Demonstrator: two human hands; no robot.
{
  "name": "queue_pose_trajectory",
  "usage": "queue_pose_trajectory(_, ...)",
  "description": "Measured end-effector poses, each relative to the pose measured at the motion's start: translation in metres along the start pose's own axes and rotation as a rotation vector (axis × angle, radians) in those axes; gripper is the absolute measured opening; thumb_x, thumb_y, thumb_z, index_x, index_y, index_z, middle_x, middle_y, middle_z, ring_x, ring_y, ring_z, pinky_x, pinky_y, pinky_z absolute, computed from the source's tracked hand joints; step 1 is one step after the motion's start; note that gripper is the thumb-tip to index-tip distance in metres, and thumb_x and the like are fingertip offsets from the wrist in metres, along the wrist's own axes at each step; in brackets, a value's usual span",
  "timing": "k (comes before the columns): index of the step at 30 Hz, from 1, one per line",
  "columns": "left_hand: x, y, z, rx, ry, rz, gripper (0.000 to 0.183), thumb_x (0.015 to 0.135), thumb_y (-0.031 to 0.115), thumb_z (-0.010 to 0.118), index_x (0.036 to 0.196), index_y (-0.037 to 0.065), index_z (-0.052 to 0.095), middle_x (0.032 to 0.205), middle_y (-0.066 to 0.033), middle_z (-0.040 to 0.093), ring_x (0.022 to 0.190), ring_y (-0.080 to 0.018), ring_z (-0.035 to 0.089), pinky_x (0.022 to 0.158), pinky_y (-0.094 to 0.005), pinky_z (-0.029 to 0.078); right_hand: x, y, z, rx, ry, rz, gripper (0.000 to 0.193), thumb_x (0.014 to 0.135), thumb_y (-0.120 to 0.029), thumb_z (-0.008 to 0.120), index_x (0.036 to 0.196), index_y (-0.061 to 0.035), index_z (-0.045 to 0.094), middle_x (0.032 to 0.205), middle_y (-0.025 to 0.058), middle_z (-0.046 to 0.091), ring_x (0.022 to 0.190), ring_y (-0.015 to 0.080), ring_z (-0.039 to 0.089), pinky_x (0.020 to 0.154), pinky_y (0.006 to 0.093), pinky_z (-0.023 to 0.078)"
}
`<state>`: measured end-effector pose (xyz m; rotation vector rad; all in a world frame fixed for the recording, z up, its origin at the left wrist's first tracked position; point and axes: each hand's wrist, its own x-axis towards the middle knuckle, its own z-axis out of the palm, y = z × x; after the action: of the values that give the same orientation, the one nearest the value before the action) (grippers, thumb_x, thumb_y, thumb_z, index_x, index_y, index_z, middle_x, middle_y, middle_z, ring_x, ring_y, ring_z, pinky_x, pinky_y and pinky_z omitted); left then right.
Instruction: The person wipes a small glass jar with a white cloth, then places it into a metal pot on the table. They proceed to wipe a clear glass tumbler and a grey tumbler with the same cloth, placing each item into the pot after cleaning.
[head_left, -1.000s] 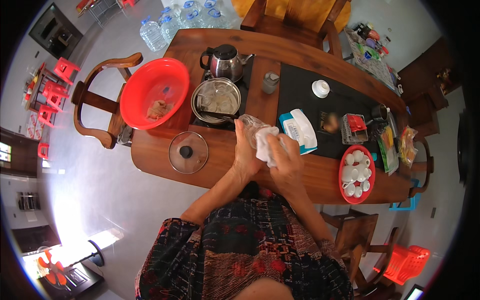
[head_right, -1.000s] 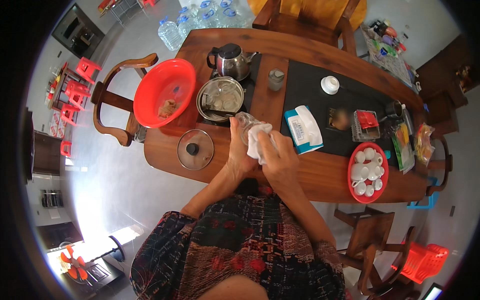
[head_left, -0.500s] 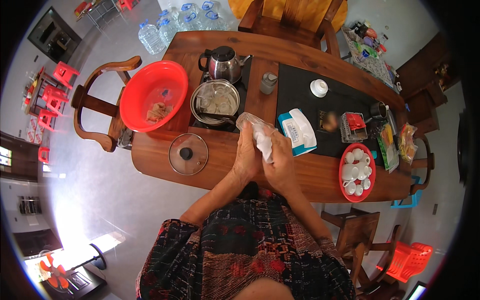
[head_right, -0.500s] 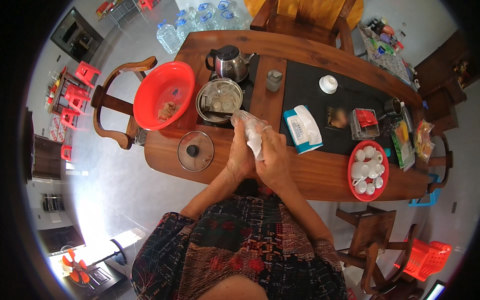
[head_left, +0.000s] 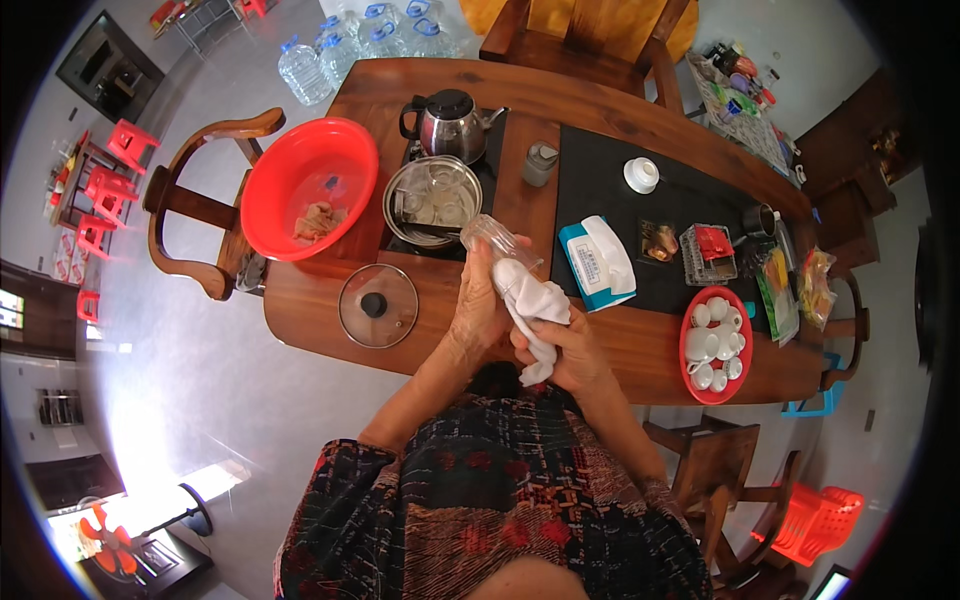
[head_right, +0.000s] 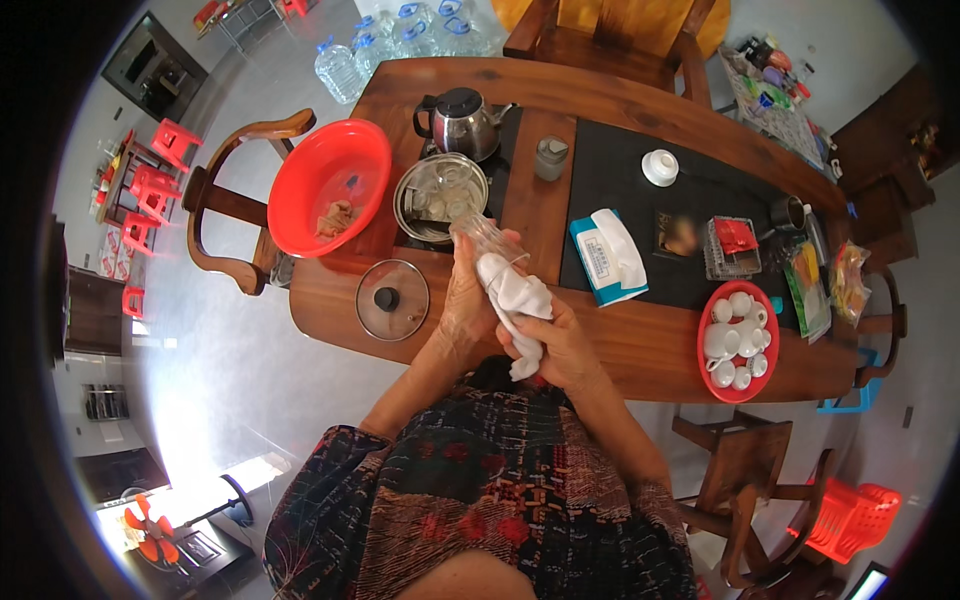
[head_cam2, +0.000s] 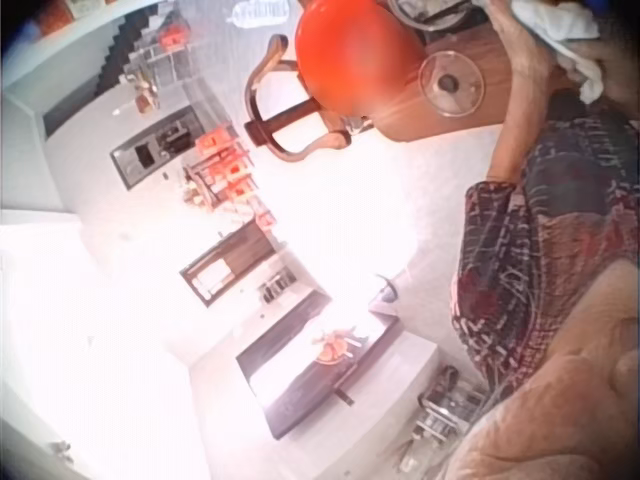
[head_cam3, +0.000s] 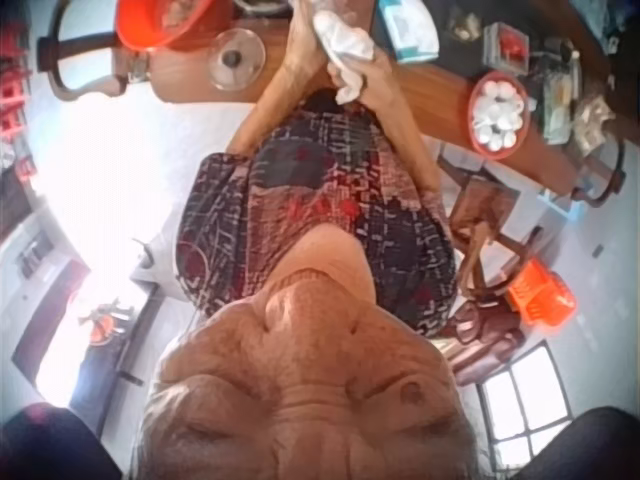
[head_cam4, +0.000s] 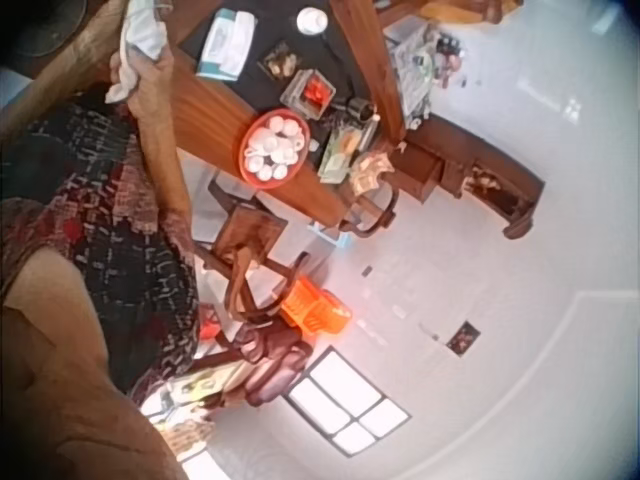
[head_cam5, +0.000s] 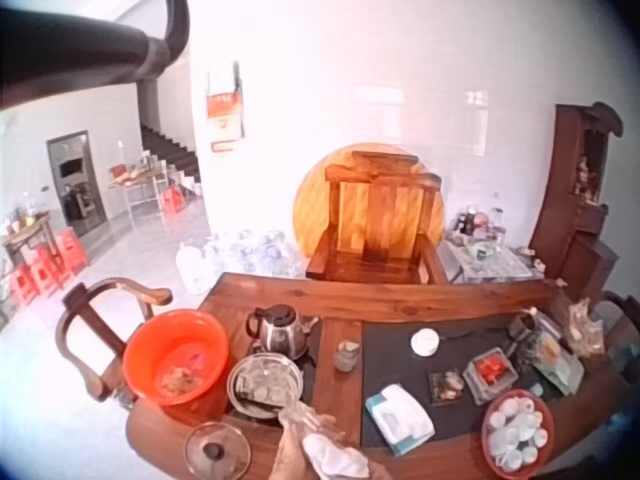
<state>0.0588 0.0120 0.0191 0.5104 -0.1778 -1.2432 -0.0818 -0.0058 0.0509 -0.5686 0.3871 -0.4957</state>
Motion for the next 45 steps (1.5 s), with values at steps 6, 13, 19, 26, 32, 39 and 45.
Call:
queue_pose_trajectory(6, -0.012, -0.006, 0.004, 0.141, -0.109, 0.032, 0.051, 0.09, 0.031, 0.059, 0.131, 0.01, 0.037, 0.112, -0.0128, 0.055, 0.093, -0.0186, 0.058, 0.079, -0.0326, 0.052, 0.012, 0.001, 0.01, -0.385, 0.142, -0.26, 0.052, 0.082, 0.004, 0.056, 0.131, -0.0019, 0.042, 0.09, 0.0113, 0.06, 0.074, 0.0159, 0.06, 0.059, 0.0264, 0.049)
queue_pose_trajectory(13, -0.01, 0.0, 0.021, 0.186, -0.149, 0.142, 0.054, 0.088, 0.024, 0.062, 0.131, 0.011, 0.031, 0.119, -0.017, 0.051, 0.102, -0.0263, 0.058, 0.088, -0.0412, 0.051, 0.005, -0.013, -0.002, -0.076, 0.086, -0.122, 0.05, 0.084, 0.0, 0.057, 0.131, 0.002, 0.043, 0.08, 0.0094, 0.058, 0.064, 0.0158, 0.057, 0.053, 0.0251, 0.044)
queue_pose_trajectory(19, -0.006, 0.001, 0.017, 0.25, -0.055, 0.211, 0.05, 0.092, 0.02, 0.056, 0.132, 0.012, 0.027, 0.121, -0.0189, 0.05, 0.104, -0.0275, 0.058, 0.089, -0.0422, 0.05, -0.012, -0.022, 0.006, -0.055, 0.124, -0.243, 0.042, 0.085, -0.001, 0.056, 0.126, 0.0055, 0.047, 0.085, 0.013, 0.06, 0.066, 0.0166, 0.057, 0.055, 0.0268, 0.046)
queue_pose_trajectory(26, -0.005, -0.01, 0.011, 0.224, 0.023, 0.247, 0.048, 0.094, 0.019, 0.052, 0.134, 0.012, 0.025, 0.124, -0.0157, 0.048, 0.11, -0.0248, 0.053, 0.093, -0.0385, 0.047, -0.013, -0.026, 0.023, -1.105, 0.235, -0.861, 0.049, 0.077, 0.004, 0.06, 0.125, -0.0015, 0.053, 0.13, 0.0152, 0.047, 0.109, 0.0243, 0.051, 0.091, 0.0342, 0.043)
queue_pose_trajectory(32, -0.019, -0.014, 0.011, 0.169, 0.091, 0.055, 0.042, 0.096, 0.015, 0.048, 0.134, 0.013, 0.03, 0.124, -0.0106, 0.047, 0.112, -0.0217, 0.051, 0.096, -0.0381, 0.045, 0.012, -0.012, 0.022, -1.852, 0.406, -0.846, 0.042, 0.081, -0.013, 0.063, 0.12, -0.0011, 0.056, 0.128, 0.0147, 0.049, 0.109, 0.0313, 0.047, 0.09, 0.0375, 0.042)
queue_pose_trajectory(39, -0.024, -0.018, 0.014, 0.191, -0.183, -0.05, 0.051, 0.092, 0.017, 0.056, 0.136, 0.017, 0.03, 0.132, -0.0062, 0.041, 0.119, -0.0198, 0.045, 0.099, -0.0385, 0.042, 0.03, -0.043, -0.019, -1.017, 0.213, -0.308, 0.032, 0.088, -0.018, 0.055, 0.112, 0.0024, 0.059, 0.123, 0.0108, 0.053, 0.107, 0.0291, 0.044, 0.093, 0.0364, 0.038)
queue_pose_trajectory(45, -0.019, -0.018, 0.003, 0.149, 0.037, -0.125, 0.054, 0.092, 0.046, 0.048, 0.133, 0.013, 0.036, 0.126, -0.0087, 0.047, 0.115, -0.024, 0.049, 0.095, -0.0384, 0.044, 0.007, -0.017, 0.004, -1.68, 0.144, -0.875, 0.036, 0.078, -0.011, 0.062, 0.112, 0.0012, 0.06, 0.132, 0.0085, 0.048, 0.105, 0.0312, 0.043, 0.092, 0.0378, 0.038)
